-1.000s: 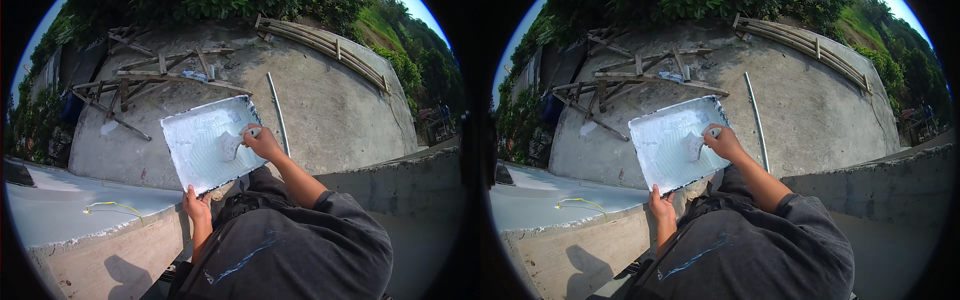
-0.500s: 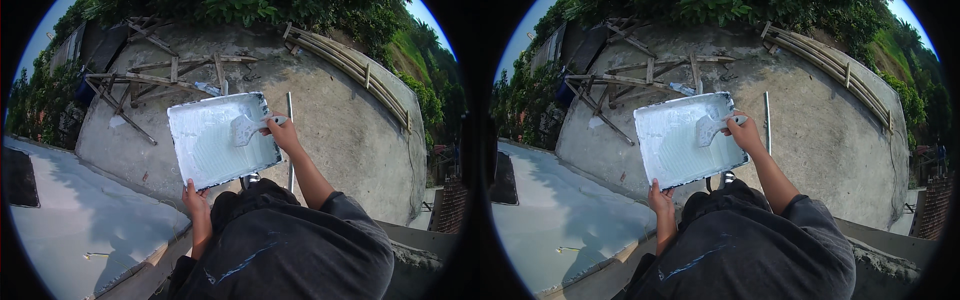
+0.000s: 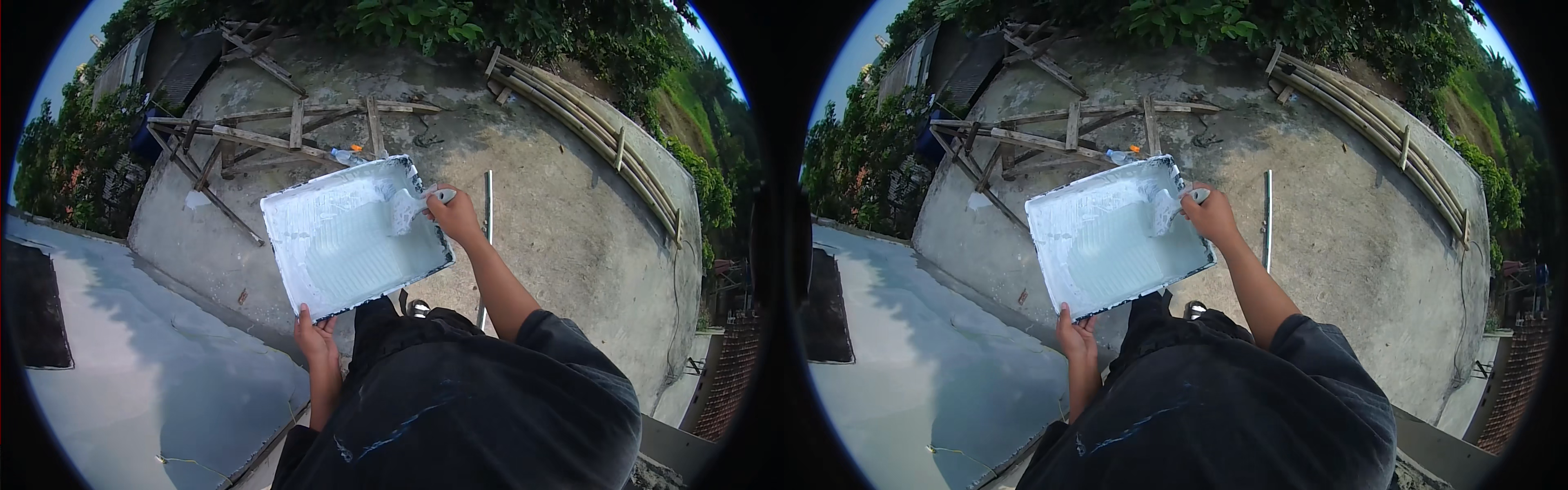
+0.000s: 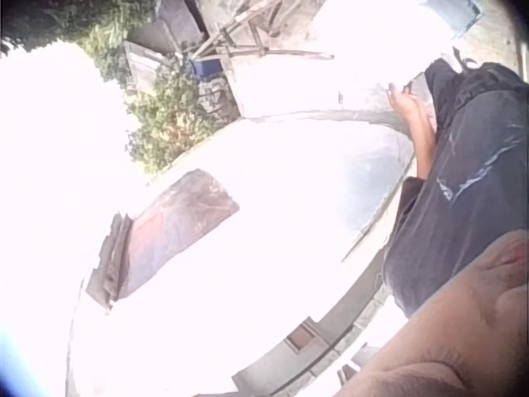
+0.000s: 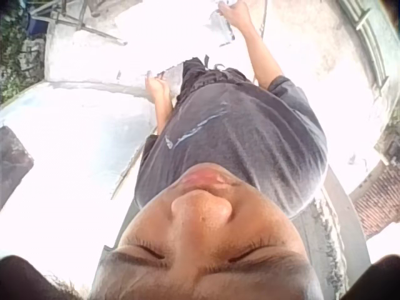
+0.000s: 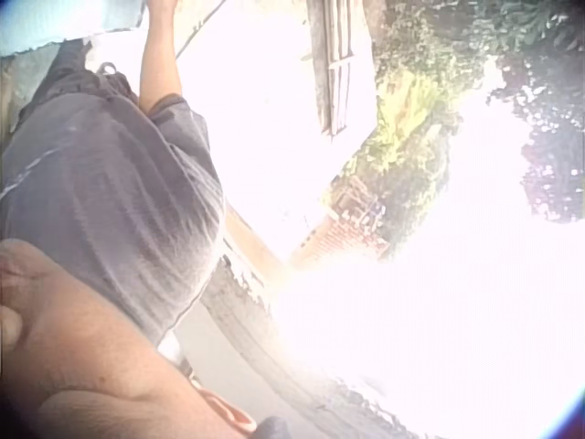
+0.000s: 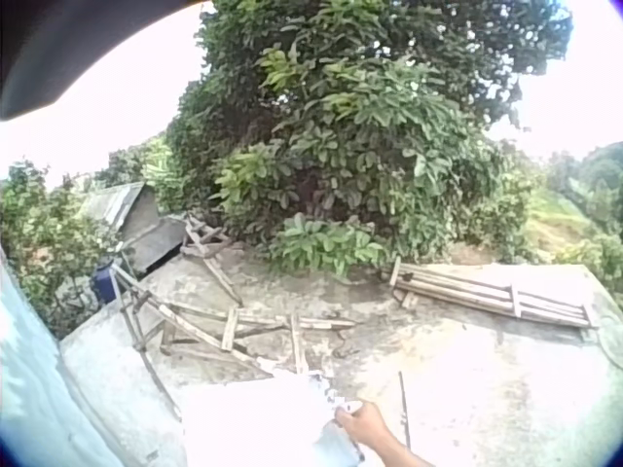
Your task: The person carries a paint tray and trowel, then pours white paint from a bucket into the tray. They scrape the bucket with the trowel to transfer remaining paint, place the bucket down, and spread the paint evenly in the tray before walking away.
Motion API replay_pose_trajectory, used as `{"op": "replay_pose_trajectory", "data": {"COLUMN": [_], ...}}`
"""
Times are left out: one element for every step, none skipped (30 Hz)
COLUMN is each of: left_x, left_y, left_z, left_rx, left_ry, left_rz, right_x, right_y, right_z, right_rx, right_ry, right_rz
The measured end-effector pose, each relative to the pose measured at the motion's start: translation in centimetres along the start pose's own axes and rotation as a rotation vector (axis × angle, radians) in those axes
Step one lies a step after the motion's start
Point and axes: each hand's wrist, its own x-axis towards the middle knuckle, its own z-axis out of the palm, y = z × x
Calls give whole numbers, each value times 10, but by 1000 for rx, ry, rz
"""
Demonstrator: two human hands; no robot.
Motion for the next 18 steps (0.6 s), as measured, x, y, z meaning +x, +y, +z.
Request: {"op": "replay_pose_trajectory", "data": {"left_x": [11,24,37,51,65,78,91,104,118,129,138,146,158,169,179,187,193,199], "left_y": [4,11,18,25,33,41,51,61,71,81,91,99,105,112,119,127,134,140], "left_z": [3,8,14,19,22,25,29,33,38,44,52,55,54,52,49,47,44,41], "left_rx": [7,16,25,22,24,26,41,54,67,51,33,17,7,-3,-13,-24,-35,-47], "left_ry": [9,16,23,14,5,-3,-19,-35,-49,-52,-53,-49,-56,-62,-67,-51,-37,-21], "left_rz": [1,4,7,12,15,18,15,14,15,14,13,11,11,12,12,18,19,20], "right_x": [14,29,39,49,56,62,68,76,84,91,100,109,118,126,134,146,157,171], "right_y": [2,-2,-5,-20,-33,-45,-59,-70,-77,-82,-88,-91,-91,-92,-92,-92,-91,-84], "right_z": [-2,-1,5,17,30,46,63,81,100,121,139,155,171,185,194,199,201,203], "right_rx": [20,137,170,200,233,220,203,188,178,166,155,132,109,85,82,76,69,57], "right_ry": [32,24,21,14,9,-27,-59,-93,-146,-201,-258,-276,-295,-316,-297,-282,-265,-226], "right_rz": [9,39,36,29,26,8,-13,-35,-62,-87,-112,-118,-124,-129,-110,-97,-81,-93]}}
